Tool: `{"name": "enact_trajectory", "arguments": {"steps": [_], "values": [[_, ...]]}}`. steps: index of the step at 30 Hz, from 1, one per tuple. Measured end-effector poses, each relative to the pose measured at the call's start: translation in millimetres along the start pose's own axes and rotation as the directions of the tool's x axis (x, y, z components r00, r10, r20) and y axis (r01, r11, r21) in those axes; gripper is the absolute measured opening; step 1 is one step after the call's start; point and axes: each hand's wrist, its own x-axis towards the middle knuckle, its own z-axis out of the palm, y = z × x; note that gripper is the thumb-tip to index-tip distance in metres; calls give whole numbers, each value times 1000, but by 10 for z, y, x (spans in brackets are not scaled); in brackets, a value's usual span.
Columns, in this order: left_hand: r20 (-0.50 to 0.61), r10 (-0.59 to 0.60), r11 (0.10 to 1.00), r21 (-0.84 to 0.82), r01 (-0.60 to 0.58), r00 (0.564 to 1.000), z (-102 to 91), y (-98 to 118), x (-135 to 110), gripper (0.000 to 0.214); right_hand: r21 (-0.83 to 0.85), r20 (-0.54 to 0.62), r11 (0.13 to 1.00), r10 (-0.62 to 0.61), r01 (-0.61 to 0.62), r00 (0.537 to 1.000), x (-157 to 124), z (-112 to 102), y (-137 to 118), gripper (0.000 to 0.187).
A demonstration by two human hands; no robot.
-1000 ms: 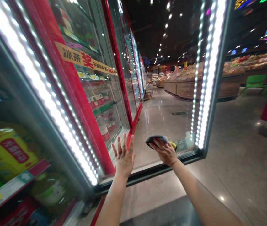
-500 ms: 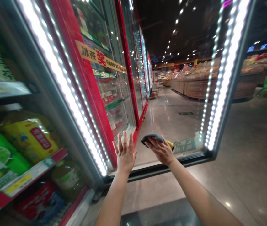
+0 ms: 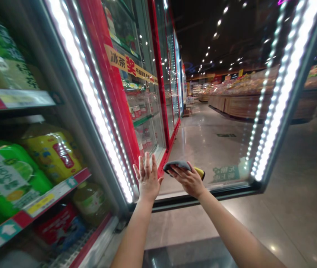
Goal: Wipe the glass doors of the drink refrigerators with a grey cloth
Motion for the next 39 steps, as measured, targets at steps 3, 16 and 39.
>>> {"name": "enact_trajectory", "arguments": {"steps": [3, 16, 39], "values": [[16, 6, 1000, -3, -6, 1000, -26, -3, -6, 112, -69, -48, 962, 262, -265, 964, 75, -107, 188, 66], [-11, 99, 992, -76, -99, 995, 94, 190, 69, 112, -54, -39, 979, 196, -198, 980, 56, -180, 343, 62], [-14, 172, 975, -137, -172, 985, 290, 696, 192, 120, 146, -504, 553, 755, -820, 420, -1093, -39, 1233, 63]]}}
